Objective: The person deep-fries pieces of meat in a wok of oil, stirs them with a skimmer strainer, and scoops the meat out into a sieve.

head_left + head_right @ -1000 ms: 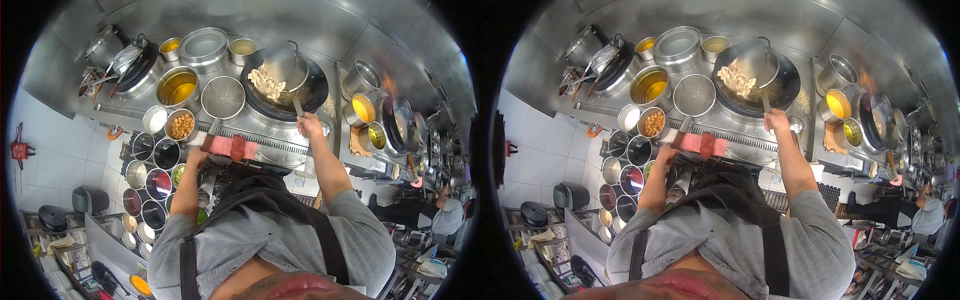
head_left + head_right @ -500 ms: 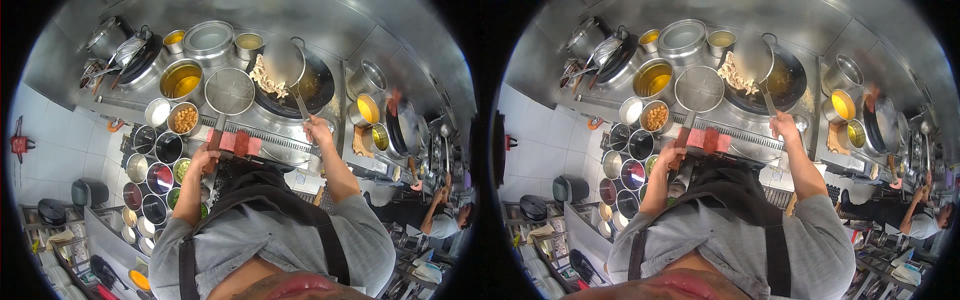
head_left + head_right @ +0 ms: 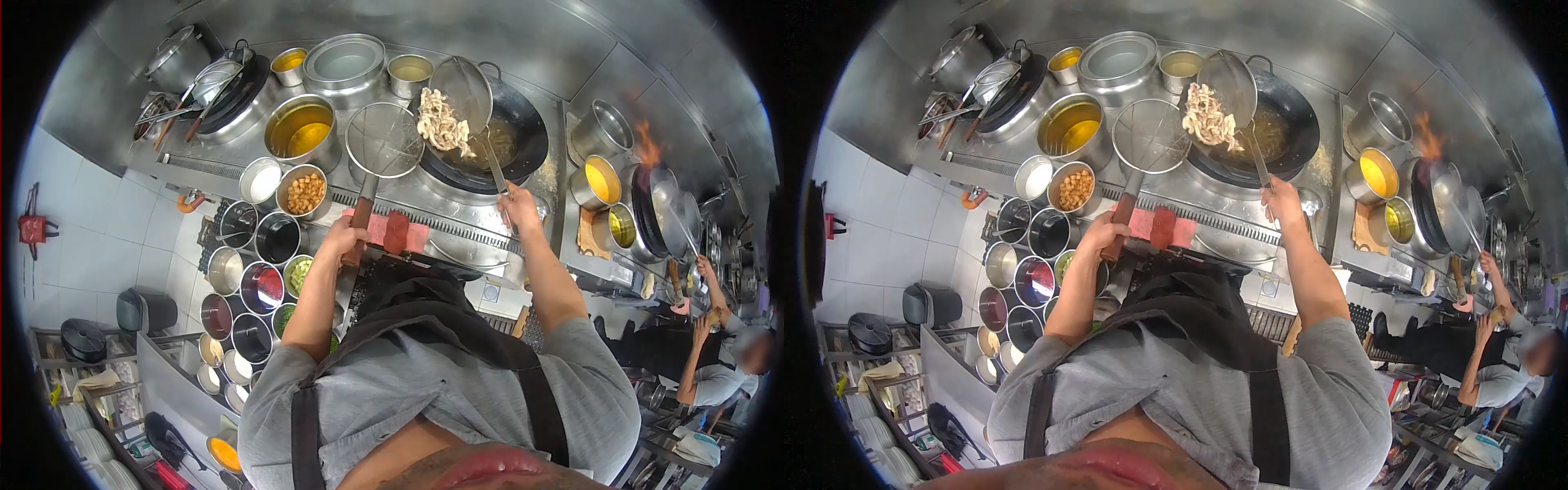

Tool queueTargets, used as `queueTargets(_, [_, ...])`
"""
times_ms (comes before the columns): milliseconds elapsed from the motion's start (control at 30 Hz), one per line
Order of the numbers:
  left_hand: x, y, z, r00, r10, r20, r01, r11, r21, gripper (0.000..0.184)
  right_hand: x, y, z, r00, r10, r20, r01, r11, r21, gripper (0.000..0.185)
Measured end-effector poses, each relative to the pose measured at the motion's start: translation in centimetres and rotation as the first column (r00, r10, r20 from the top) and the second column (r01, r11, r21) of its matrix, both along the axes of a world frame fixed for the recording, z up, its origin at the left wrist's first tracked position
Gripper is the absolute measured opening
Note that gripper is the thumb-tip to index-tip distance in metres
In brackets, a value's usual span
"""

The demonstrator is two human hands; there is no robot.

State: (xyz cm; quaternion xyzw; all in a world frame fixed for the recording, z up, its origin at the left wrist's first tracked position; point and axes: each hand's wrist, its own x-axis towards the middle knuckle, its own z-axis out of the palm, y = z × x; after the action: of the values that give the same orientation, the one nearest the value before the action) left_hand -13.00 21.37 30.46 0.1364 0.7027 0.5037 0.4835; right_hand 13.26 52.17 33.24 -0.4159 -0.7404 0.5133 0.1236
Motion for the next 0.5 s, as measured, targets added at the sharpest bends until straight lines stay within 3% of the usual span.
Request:
queueTargets(67, [-0.3,0.3,0.0,1.000,-0.014,-0.024,0.014,1.000,0.018,0.046,0.1,0.1,1.0,0.998,0.032,0.053,-0.036,0.997,0.063,0.049])
queueTargets(133, [-0.3,0.4,0.4,1.000,-0.017,0.001,0.017,1.000,0.014,0.052,0.3,0.2,1.6,0.996,0.020,0.087,-0.036,0.982,0.184,0.036])
queueTargets(367, [0.2,0.0,0.1,0.999,-0.028,-0.030,0.028,1.000,0.002,0.045,0.5,0.2,3.7,0.994,0.050,0.096,-0.061,0.992,0.111,0.036])
queueTargets(500, [0.4,-0.1,1.3,1.000,-0.013,-0.028,0.013,1.000,-0.005,0.036,1.6,-0.3,4.6,0.988,0.071,0.137,-0.097,0.977,0.190,0.041])
